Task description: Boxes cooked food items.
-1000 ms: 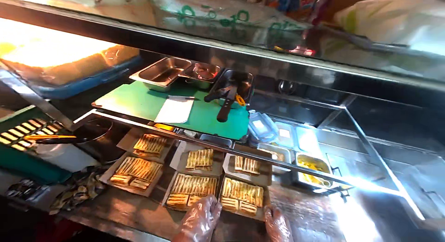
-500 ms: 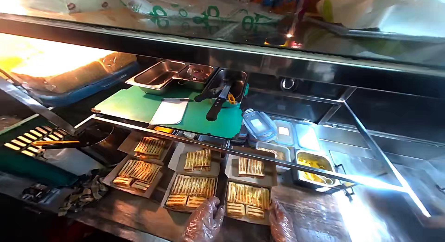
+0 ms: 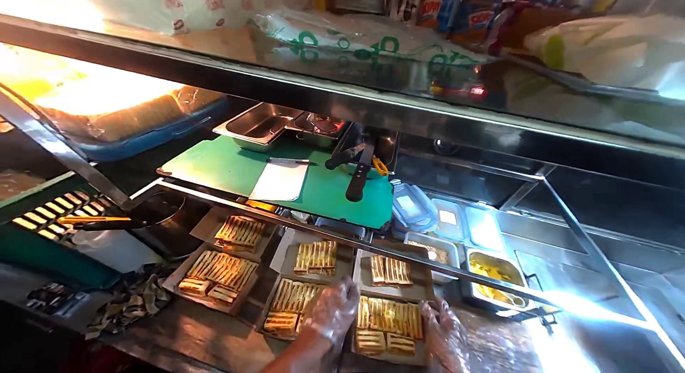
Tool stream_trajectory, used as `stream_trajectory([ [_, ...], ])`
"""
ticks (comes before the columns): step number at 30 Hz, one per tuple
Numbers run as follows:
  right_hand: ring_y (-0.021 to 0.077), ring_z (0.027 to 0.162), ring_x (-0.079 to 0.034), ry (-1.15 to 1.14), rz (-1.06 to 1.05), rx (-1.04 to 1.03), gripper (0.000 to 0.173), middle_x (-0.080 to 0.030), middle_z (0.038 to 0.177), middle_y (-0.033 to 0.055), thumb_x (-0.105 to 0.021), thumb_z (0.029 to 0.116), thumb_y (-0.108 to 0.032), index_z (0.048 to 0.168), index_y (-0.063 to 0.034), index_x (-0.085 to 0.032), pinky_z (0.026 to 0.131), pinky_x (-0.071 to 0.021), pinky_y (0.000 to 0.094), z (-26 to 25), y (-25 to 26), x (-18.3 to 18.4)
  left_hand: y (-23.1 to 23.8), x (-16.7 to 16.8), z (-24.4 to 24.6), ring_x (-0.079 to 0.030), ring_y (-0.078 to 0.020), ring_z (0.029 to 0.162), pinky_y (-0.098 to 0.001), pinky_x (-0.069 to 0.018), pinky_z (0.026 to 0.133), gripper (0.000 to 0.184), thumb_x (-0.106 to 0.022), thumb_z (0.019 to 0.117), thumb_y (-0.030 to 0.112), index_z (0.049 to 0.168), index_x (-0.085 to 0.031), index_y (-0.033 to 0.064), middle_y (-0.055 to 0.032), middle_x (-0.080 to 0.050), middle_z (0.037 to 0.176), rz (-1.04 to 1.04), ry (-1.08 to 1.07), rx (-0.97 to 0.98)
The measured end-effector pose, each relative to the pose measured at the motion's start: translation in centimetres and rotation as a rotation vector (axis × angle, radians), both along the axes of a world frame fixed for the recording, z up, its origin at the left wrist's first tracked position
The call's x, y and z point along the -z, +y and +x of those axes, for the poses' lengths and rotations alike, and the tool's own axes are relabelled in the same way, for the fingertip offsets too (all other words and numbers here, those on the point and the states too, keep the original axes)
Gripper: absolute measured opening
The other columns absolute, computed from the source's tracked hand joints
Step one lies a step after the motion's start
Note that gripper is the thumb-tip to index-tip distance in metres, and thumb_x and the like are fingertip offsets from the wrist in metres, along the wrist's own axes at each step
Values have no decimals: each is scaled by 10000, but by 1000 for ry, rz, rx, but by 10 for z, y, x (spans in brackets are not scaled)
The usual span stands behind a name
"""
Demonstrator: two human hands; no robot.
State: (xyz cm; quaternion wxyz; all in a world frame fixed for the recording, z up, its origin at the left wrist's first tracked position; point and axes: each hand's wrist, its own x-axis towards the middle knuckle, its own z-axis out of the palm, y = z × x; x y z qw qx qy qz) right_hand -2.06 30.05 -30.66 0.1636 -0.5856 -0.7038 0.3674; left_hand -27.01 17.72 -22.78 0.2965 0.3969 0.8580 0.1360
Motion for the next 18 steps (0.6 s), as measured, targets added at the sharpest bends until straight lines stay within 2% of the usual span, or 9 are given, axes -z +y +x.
stream_trajectory([
  [2,251,1142,-691,-59,8,20,432,-735,1197,115,-557,1036,-385,1361,-114,-646,1041,-518,504,-16,11,-3,36,-11,-8,-664,-302,1170,-555,-527,975,554,-371,1043,570,1333,-609,162,-109,-689,1251,-128,63,49],
  [4,347,1197,-660,-96,30,81,398,-715,1223,201,-493,1073,-288,1331,-39,-665,1086,-467,546,-23,15,6,55,-10,-8,-638,-309,1231,-544,-498,1029,542,-354,1067,504,1367,-608,132,-127,-670,1314,-153,126,81],
  [6,380,1139,-676,-25,79,159,387,-719,1152,247,-498,1077,-269,1242,21,-694,1052,-480,558,-23,15,19,60,-6,-7,-648,-316,1212,-534,-505,1020,484,-353,1073,416,1330,-627,111,-136,-681,1287,-135,162,99],
  [9,367,1097,-681,142,135,195,380,-720,1103,260,-503,1070,-239,1190,62,-701,1034,-488,544,-18,9,35,50,-6,-5,-675,-301,1152,-512,-526,985,420,-393,1053,362,1209,-680,97,-129,-711,1201,-67,164,102],
  [12,349,1054,-696,137,92,148,399,-731,1058,239,-501,1073,-281,1158,45,-715,1006,-503,548,-21,12,33,41,-5,-7,-679,-311,1141,-523,-535,966,440,-383,1061,386,1247,-667,107,-132,-707,1210,-74,134,45],
  [15,328,1087,-691,51,-40,90,446,-729,1106,211,-503,1072,-372,1206,4,-703,1019,-509,538,-30,13,22,35,0,-14,-681,-311,1138,-536,-534,967,476,-376,1071,452,1279,-658,130,-128,-706,1215,-89,69,-40],
  [17,334,1100,-692,7,74,59,420,-729,1139,202,-515,1065,-346,1262,-16,-686,1017,-512,542,-27,6,14,20,-2,-17,-692,-298,1076,-517,-544,939,528,-369,1067,520,1216,-666,110,-131,-712,1137,-12,41,-42],
  [18,356,1160,-683,-4,203,29,439,-710,1228,216,-511,1060,-293,1373,-8,-627,1051,-502,553,-22,-2,8,6,-8,-19,-698,-293,1027,-503,-554,914,551,-382,1059,546,1179,-674,94,-135,-713,1082,51,32,-18],
])
